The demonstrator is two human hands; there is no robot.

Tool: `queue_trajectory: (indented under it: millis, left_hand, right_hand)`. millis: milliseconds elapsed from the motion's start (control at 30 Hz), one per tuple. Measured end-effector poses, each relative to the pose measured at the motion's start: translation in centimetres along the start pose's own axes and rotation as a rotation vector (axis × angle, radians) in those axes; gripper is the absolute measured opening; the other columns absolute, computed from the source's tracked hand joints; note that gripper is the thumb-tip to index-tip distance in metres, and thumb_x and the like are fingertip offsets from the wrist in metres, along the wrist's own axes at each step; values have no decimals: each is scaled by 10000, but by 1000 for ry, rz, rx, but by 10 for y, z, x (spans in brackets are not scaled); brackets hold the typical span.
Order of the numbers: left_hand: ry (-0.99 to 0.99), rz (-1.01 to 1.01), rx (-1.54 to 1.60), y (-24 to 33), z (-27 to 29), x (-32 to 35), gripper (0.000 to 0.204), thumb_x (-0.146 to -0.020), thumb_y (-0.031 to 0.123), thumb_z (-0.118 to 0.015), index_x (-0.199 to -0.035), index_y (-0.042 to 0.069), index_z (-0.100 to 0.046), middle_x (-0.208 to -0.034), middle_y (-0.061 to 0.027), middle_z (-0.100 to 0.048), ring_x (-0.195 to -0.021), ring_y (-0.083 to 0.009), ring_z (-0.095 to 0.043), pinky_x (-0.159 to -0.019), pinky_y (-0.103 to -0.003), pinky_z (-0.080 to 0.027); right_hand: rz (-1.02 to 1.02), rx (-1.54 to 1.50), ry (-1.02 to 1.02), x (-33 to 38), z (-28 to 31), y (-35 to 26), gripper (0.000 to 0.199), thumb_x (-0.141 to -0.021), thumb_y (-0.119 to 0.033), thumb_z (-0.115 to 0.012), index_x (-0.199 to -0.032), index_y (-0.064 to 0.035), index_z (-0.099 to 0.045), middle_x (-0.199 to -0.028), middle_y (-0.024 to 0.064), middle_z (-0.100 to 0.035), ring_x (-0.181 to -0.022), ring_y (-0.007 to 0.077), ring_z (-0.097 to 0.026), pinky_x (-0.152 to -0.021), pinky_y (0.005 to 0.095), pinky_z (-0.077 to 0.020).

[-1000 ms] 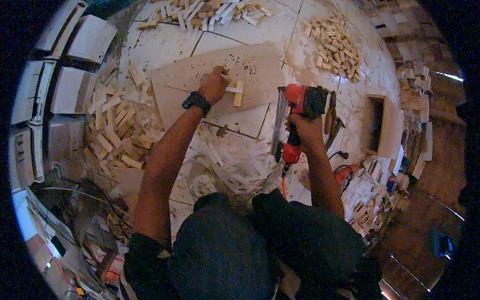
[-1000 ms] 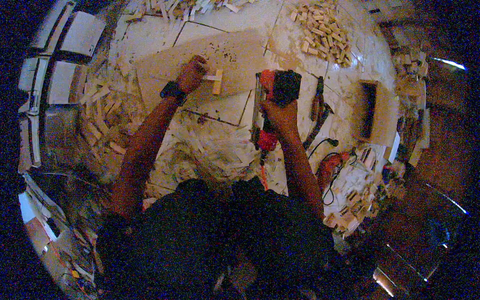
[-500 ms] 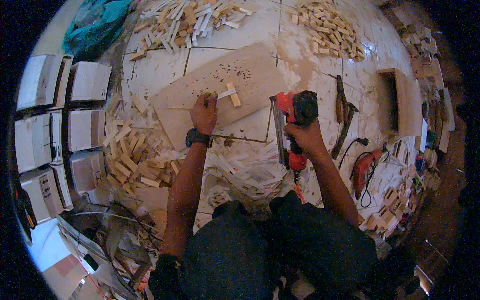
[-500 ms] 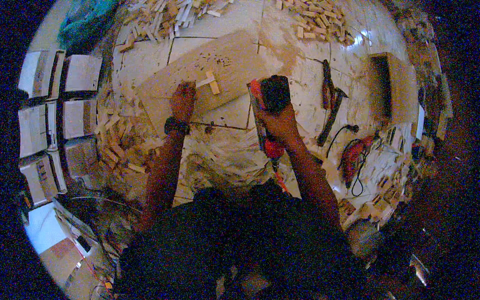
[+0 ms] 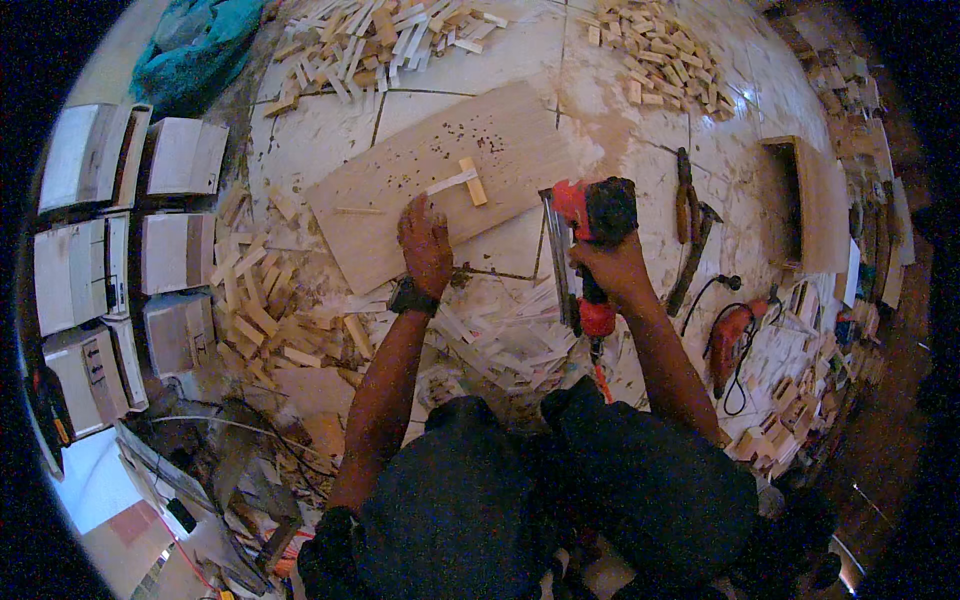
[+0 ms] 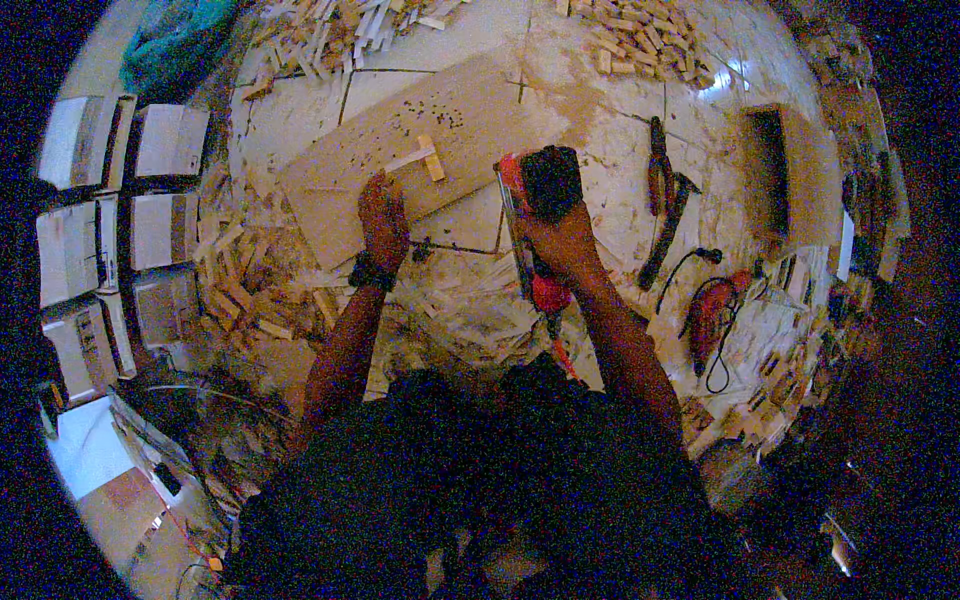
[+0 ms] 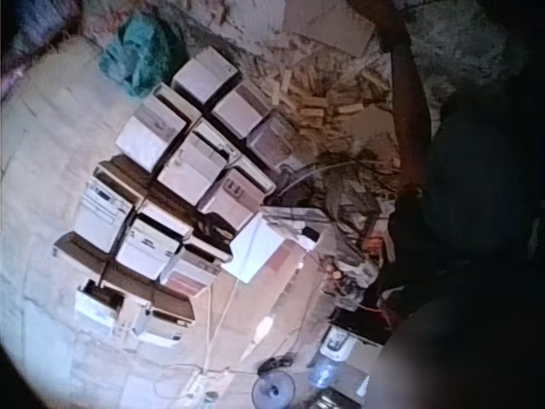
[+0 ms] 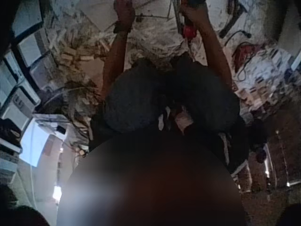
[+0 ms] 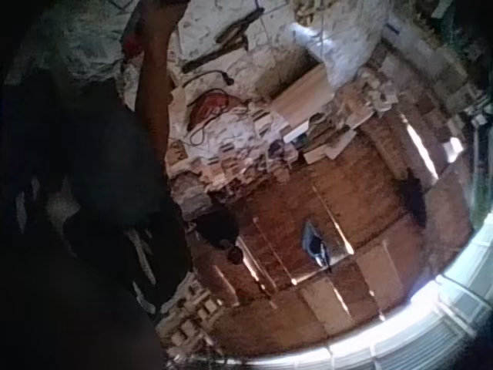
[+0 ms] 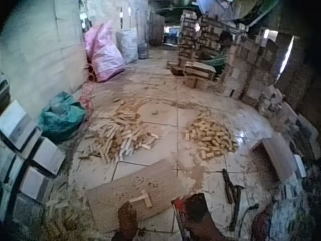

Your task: The person sits on the floor and assembles small wooden blocks into a structure. They use pliers to trim pieces and a nail gun to fasten them together, repeatedly picking up blocks, aligning them, and nailing them in place.

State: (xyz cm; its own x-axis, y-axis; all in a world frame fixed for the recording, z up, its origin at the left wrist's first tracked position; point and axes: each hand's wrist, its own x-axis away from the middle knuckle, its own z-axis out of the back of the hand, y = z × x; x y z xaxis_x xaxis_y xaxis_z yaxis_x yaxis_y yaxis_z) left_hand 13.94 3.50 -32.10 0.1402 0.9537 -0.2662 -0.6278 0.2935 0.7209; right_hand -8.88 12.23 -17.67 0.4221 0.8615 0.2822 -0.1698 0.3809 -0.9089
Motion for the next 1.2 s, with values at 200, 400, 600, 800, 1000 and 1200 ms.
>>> queue_trajectory:
  millis: [200,400,600,800,1000,1200]
  left_hand:
    - [-58,154,-423,-15,37,30,352,-783,262,-642,-1064,67,-558,-1086,-175,-525,-1048,-333,-463,-888,-461,-368]
    - [-162,223,-418,-24,31,20,219,-715,198,-706,-872,92,-595,-929,-107,-578,-872,-310,-528,-756,-444,-420]
    - [-63,302,181,-8,36,15,182,-776,172,-668,-893,60,-584,-765,-94,-610,-650,-219,-592,-594,-333,-473]
    - [-234,572,700,18,17,-16,148,-850,172,-598,-943,57,-594,-722,-38,-603,-559,-116,-565,-502,-261,-449]
    - [-314,706,531,30,18,-48,245,-787,95,-677,-946,-32,-539,-772,-104,-611,-565,-139,-589,-489,-259,-483]
    - [-176,834,638,17,1,-44,479,-726,42,-726,-1065,-26,-394,-775,-135,-584,-568,-176,-594,-478,-278,-507]
  right_hand:
    - [-161,52,0,6,11,-3,291,-641,2,-641,-909,-31,-531,-688,26,-550,-568,142,-552,-508,276,-461]
    - [-232,32,-23,3,9,-4,304,-649,14,-639,-936,-34,-551,-708,26,-564,-582,139,-559,-519,278,-466]
    - [-197,45,-20,2,10,4,329,-643,18,-642,-958,-31,-560,-729,28,-571,-591,142,-562,-529,283,-470]
    - [-181,-23,-38,-1,-1,-7,304,-638,23,-640,-920,-37,-542,-768,37,-574,-592,149,-562,-534,291,-476]
    - [-112,61,-90,-5,-14,-14,297,-641,8,-649,-907,-45,-529,-715,31,-574,-585,143,-560,-517,288,-473]
    - [-55,148,-165,-12,-25,-16,291,-648,-5,-651,-908,-46,-527,-699,28,-570,-568,139,-557,-499,291,-468]
